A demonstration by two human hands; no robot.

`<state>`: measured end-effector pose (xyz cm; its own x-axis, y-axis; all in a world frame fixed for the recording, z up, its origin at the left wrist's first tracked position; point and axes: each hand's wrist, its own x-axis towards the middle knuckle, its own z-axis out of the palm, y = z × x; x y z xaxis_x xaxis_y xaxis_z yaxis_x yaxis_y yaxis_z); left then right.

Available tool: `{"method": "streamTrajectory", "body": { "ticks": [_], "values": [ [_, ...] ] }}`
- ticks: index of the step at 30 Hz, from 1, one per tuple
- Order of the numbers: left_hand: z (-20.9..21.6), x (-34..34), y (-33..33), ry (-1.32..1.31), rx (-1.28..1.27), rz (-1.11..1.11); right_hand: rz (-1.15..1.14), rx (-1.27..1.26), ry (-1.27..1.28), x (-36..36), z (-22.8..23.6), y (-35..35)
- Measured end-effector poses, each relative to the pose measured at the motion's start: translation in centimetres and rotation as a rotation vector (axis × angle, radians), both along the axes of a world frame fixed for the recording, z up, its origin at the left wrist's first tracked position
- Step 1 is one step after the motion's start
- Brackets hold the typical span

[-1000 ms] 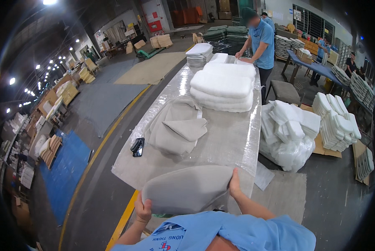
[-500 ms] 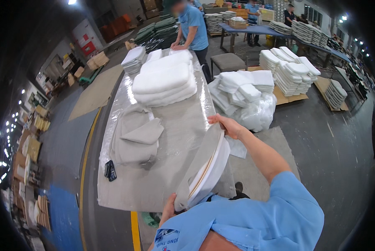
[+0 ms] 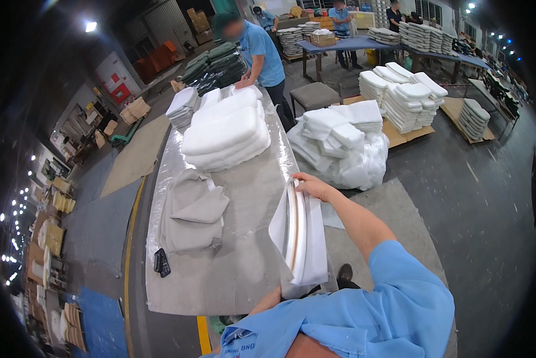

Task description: The person inserts white foam cushions into gray fabric covers, aligns the edges, and secures the covers by hand. The person repeatedly handles cushion covers and foam pieces, placing finished units on a nearby stack.

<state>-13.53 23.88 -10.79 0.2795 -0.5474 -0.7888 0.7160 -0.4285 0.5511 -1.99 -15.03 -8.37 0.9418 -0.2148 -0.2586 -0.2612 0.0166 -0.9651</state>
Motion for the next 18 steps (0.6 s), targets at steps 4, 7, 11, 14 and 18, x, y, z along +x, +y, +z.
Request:
{"method": "streamTrajectory", "body": {
  "ticks": [4, 7, 11, 14, 18],
  "values": [
    [2.7, 0.1, -4.2, -0.458, 0.169, -0.223, -0.063, -0.108, -0.076, -0.6, -0.6, -1.9],
    [0.5, 2.5, -7.4, -0.864, -0.162, -0.073, -0.106, -0.308, -0.113, -0.1, -0.1, -1.4],
    [2.0, 4.8, -16.9, -1.070, -0.332, 0.022, -0.178, -0.641, -0.131, -0.9, -0.7, -1.6],
    [1.7, 8.1, -20.0, -1.135, -0.186, 0.100, -0.180, -0.768, -0.271, -0.4, 0.2, -1.5],
    [1.9, 8.5, -24.1, -1.077, -0.158, 0.131, -0.263, -0.766, -0.407, -2.9, -1.3, -4.3]
  ]
}}
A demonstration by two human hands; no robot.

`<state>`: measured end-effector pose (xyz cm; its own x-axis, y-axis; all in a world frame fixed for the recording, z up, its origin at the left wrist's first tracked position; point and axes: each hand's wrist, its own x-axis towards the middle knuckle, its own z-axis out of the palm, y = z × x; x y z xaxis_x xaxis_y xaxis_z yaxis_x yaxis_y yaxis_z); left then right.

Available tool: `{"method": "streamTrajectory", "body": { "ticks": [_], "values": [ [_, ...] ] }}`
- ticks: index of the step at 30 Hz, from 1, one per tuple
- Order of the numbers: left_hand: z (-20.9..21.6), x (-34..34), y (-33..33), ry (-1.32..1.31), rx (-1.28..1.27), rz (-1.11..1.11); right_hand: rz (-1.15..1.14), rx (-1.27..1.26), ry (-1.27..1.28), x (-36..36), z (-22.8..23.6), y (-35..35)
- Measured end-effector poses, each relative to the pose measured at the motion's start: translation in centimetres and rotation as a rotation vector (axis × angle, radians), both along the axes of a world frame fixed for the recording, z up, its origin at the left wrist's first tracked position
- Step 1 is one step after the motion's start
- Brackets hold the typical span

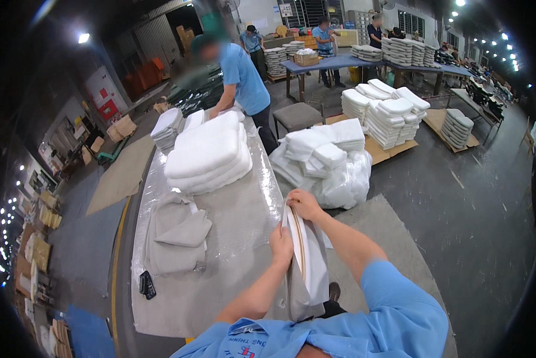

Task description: The person inserts white foam cushions into gray fabric covers, aligns the edges, and secures the covers by hand. The person repeatedly handles cushion covers and foam pieces, placing finished units on a nearby stack.

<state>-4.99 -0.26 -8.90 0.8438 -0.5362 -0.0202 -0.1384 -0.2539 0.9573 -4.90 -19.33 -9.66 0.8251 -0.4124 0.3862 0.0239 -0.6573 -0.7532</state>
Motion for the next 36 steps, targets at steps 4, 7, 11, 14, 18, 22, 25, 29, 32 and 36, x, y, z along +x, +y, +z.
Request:
{"method": "streamTrajectory", "body": {
  "ticks": [4, 7, 11, 14, 18, 22, 25, 29, 32, 36],
  "values": [
    [-2.6, 0.1, 1.4, -0.009, -0.162, -0.006, 0.059, 0.330, -0.067, -0.2, 0.0, 2.5],
    [-3.4, 0.0, 1.6, 0.153, -0.266, 0.032, 0.146, 0.463, -0.052, -0.6, 0.4, 2.5],
    [-2.7, 0.6, 1.9, 0.309, -0.268, -0.032, 0.113, 0.192, -0.117, -1.6, 0.2, 0.2],
    [-2.5, 2.0, 1.6, 0.239, -0.188, -0.073, 0.034, 0.206, -0.098, -1.5, -0.3, -0.3],
    [-1.3, 6.3, -0.1, -0.312, -0.015, 0.001, -0.106, 0.215, -0.261, 0.9, -0.7, 3.2],
    [0.8, 8.4, -3.4, -0.313, 0.104, -0.048, -0.183, 0.367, -0.260, 1.1, -2.1, 2.5],
    [0.3, 10.2, -1.6, -0.344, 0.155, 0.025, 0.066, 0.664, -0.114, 1.7, -1.1, 3.7],
    [0.4, 9.8, -2.4, -0.292, 0.109, -0.017, 0.345, 0.579, -0.036, 1.8, -0.4, 0.9],
    [1.1, 10.0, -3.3, -0.339, 0.190, -0.104, 0.249, 0.517, 0.013, 1.7, -0.9, 0.0],
    [3.1, 13.9, -5.2, -0.380, 0.162, -0.073, 0.111, 0.533, -0.043, 2.1, -1.1, 2.5]
  ]
}}
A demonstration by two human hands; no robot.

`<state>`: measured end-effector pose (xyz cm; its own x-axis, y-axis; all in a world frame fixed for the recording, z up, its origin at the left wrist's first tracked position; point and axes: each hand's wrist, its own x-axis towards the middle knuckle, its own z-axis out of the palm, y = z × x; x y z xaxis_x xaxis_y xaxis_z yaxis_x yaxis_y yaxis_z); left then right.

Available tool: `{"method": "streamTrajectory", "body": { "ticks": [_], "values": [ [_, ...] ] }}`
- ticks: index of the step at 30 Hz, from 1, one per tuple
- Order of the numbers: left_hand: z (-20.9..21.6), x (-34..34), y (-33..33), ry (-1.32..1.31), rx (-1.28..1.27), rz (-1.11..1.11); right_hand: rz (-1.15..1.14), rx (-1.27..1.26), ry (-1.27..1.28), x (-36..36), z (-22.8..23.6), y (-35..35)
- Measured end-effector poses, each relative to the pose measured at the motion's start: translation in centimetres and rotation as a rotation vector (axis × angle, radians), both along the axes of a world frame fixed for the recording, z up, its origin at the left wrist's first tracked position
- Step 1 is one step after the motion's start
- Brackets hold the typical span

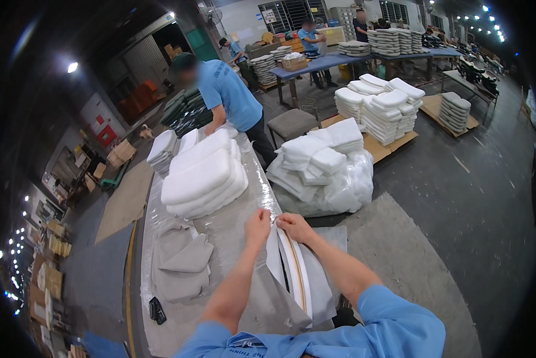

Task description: The person inserts white foam cushions into gray fabric covers, aligns the edges, and secures the covers by hand. The person repeatedly handles cushion covers and foam pieces, placing finished units on a nearby stack.

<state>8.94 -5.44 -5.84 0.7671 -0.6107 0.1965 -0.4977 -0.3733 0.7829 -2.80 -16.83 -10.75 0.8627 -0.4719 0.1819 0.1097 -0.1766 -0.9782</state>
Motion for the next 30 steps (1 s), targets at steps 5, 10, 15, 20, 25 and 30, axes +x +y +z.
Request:
{"method": "streamTrajectory", "body": {
  "ticks": [5, 10, 15, 20, 25, 30],
  "values": [
    [3.3, 3.3, -5.6, 0.391, -0.019, -0.360, -0.069, -0.087, -0.096, 0.7, 0.5, 1.9],
    [3.0, 4.0, -8.6, 0.803, 0.274, -0.629, -0.082, -0.069, -0.110, 1.8, 0.7, 2.9],
    [2.0, 2.8, -9.8, 0.799, 0.406, -0.729, -0.092, 0.050, -0.110, 1.8, -1.5, 1.7],
    [0.8, 2.5, -9.0, 0.755, 0.473, -0.784, -0.070, 0.080, -0.140, 1.8, -4.0, 2.2],
    [0.4, 2.3, -7.8, 0.791, 0.066, -0.581, -0.084, 0.040, -0.125, 1.6, -4.4, 2.5],
    [-6.3, 1.8, 3.7, 0.338, -0.440, 0.104, -0.234, 0.202, -0.287, -1.5, -3.8, -1.7]
  ]
}}
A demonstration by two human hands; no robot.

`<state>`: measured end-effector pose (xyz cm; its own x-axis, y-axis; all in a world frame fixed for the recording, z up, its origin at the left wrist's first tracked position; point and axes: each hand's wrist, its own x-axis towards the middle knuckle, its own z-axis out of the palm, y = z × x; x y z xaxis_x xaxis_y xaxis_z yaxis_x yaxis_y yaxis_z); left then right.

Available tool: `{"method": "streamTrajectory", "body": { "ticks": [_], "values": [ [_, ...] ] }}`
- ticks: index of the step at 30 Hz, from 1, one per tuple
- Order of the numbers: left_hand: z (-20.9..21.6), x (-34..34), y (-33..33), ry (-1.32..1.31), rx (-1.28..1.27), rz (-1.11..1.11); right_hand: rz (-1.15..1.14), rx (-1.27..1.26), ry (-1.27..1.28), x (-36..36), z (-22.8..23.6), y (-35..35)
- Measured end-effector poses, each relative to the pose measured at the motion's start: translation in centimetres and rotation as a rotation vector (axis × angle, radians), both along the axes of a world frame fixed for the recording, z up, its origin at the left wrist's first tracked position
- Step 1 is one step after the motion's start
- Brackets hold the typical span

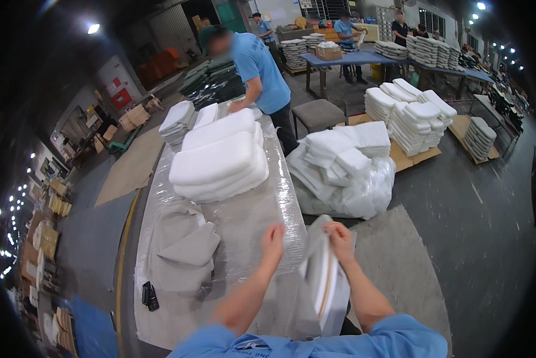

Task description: The person inserts white foam cushions into gray fabric covers, aligns the edges, and secures the covers by hand. The person repeatedly handles cushion covers and foam pieces, placing finished units on a nearby stack.

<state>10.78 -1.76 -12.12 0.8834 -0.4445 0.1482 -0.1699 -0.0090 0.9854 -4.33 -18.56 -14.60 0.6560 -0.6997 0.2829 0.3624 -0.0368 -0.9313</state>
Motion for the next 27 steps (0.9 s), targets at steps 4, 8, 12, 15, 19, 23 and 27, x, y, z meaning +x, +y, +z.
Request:
{"method": "streamTrajectory", "body": {
  "ticks": [4, 8, 12, 15, 19, 23, 27],
  "values": [
    [-5.7, -9.4, 13.6, 0.600, 0.663, -0.370, -0.266, 0.460, -0.033, -10.3, -3.4, -3.5],
    [-3.4, -17.6, 20.4, 1.416, -0.150, -0.270, -0.305, 0.823, -0.125, -14.7, -5.2, -0.3],
    [-3.7, -15.2, 20.5, 1.161, -0.199, -0.290, -0.270, 0.871, -0.150, -15.6, -5.0, 1.9],
    [-0.8, -11.3, 22.4, 1.054, -0.111, -0.342, -0.168, 0.917, -0.188, -17.1, -4.6, 3.2],
    [6.5, -8.5, 27.5, 0.681, -0.078, -0.361, 0.020, 0.868, -0.182, -21.1, -5.2, 6.4],
    [9.2, -9.6, 32.2, 0.512, 0.217, -0.381, -0.051, 0.800, 0.092, -20.9, -3.9, 7.5],
    [5.3, -13.5, 32.8, 0.375, 0.538, -0.461, 0.079, 0.615, 0.312, -18.6, -3.4, 8.6]
  ]
}}
